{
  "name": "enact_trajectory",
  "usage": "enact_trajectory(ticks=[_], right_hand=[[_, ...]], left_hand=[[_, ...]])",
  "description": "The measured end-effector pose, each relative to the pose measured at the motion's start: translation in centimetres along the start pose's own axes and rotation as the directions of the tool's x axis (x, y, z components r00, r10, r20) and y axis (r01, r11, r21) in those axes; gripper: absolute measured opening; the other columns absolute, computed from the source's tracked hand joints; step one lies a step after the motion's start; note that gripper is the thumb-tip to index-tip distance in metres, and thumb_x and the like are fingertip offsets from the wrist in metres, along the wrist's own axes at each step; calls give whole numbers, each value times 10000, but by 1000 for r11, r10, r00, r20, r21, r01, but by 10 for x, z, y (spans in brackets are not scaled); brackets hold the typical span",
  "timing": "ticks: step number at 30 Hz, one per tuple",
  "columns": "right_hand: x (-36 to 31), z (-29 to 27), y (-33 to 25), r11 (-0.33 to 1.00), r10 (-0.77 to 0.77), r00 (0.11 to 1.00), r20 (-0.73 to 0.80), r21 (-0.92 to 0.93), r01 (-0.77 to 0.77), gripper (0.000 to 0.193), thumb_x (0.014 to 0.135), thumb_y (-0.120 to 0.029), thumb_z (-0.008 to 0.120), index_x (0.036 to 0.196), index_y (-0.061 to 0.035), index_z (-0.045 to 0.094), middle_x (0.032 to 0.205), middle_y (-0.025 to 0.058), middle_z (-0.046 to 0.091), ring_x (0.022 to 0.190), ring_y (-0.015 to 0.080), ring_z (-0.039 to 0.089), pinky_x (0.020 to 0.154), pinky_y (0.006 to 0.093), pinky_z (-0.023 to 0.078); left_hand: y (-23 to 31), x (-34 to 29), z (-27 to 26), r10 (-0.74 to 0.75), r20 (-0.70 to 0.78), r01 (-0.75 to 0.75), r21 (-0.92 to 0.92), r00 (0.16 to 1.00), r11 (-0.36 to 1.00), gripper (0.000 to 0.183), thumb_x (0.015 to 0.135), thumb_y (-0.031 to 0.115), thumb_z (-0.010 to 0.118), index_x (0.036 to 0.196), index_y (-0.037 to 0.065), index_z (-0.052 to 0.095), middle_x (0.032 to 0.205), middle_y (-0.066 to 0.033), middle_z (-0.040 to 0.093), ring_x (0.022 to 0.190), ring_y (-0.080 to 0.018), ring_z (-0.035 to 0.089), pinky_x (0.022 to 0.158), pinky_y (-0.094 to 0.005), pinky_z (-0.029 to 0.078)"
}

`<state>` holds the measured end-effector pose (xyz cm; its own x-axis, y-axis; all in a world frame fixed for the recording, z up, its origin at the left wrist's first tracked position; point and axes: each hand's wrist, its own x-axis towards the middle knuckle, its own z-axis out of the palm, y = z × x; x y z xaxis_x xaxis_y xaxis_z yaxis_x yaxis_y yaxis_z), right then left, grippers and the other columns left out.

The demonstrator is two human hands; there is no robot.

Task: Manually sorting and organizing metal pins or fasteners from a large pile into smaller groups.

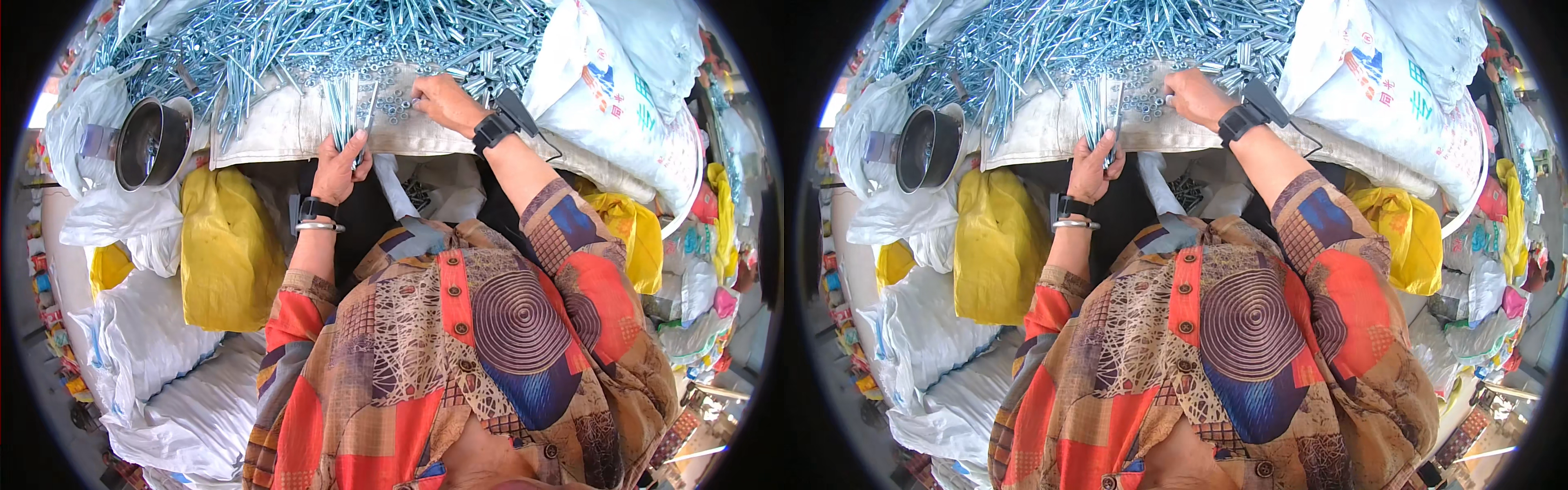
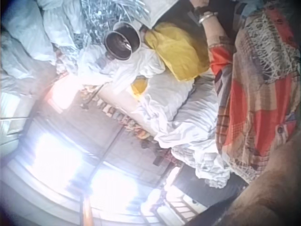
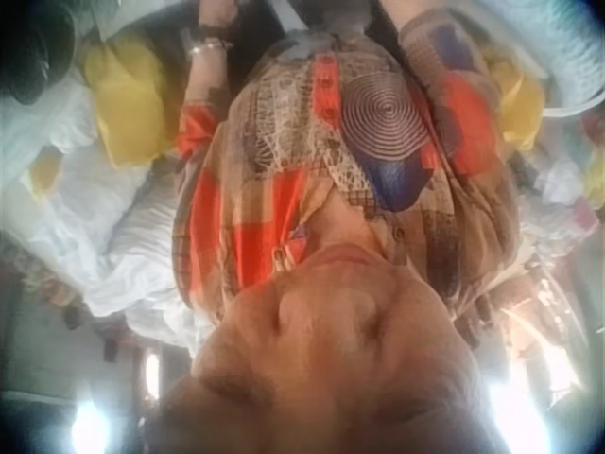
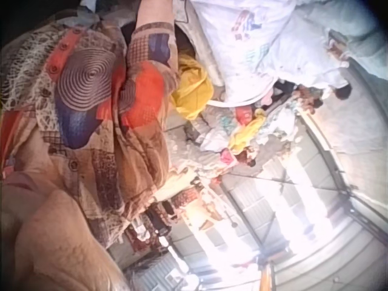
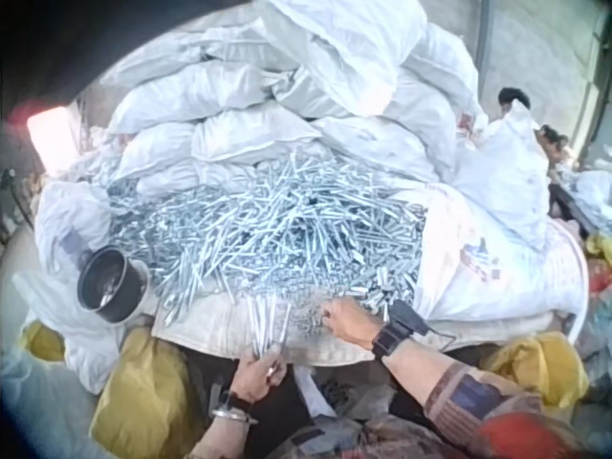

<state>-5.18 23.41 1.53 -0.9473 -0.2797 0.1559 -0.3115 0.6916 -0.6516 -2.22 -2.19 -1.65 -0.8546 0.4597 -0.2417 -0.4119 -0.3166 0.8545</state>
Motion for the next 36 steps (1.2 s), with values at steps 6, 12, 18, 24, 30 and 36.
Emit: enact_trajectory(ticks=[6, 12, 18, 24, 30, 36], right_hand=[[3, 2, 4, 975, -92, 996, -18, -206, 86, 114, 772, -35, 653, 861, 16, 602, 776, 185, 615, 758, 377, 607, 689, 408, 487], [-2, -1, -13, 989, 62, 992, -110, 143, -46, 166, 814, -14, 626, 978, 9, 629, 777, 116, 643, 693, 203, 624, 636, 312, 498], [-17, -12, -40, 804, 241, 969, -53, 571, -168, 206, 818, 34, 642, 1024, 29, 652, 789, 40, 663, 659, 83, 625, 585, 240, 510], [-27, -9, -62, 841, 258, 955, -145, 520, -148, 189, 834, 34, 654, 1021, 22, 624, 861, 49, 651, 727, 86, 620, 638, 255, 519], [-32, -4, -70, 867, -460, 832, -311, -359, 345, 160, 870, 21, 602, 1026, -12, 620, 906, 103, 612, 824, 238, 651, 689, 301, 510], [-21, 0, -28, 975, -189, 957, -219, -154, 157, 130, 832, -17, 542, 939, -34, 614, 937, 121, 603, 889, 333, 604, 776, 422, 483]], left_hand=[[2, 0, 5, 20, 29, -22, 83, 999, 996, 249, 922, 274, 699, 899, 69, 560, 657, -13, 530, 478, -82, 452, 403, -228, 299], [1, 0, 10, 10, 36, -17, 205, 999, 979, 224, 913, 244, 708, 933, 67, 572, 658, -4, 530, 496, -79, 469, 414, -220, 320], [-1, 0, 13, 19, 52, -29, 198, 998, 980, 222, 912, 220, 709, 911, 49, 567, 659, 5, 529, 500, -67, 467, 426, -219, 354], [-4, 1, 13, 59, 51, -70, 259, 997, 963, 215, 923, 221, 695, 883, 61, 558, 635, 12, 521, 492, -69, 464, 420, -220, 342], [-5, 0, 12, 78, 46, -87, 229, 996, 970, 219, 925, 232, 696, 886, 68, 557, 633, 13, 517, 490, -69, 459, 419, -222, 336], [-2, 1, 13, 41, 38, -46, 161, 998, 986, 229, 913, 247, 713, 909, 67, 571, 648, 6, 524, 494, -75, 464, 416, -219, 328]])
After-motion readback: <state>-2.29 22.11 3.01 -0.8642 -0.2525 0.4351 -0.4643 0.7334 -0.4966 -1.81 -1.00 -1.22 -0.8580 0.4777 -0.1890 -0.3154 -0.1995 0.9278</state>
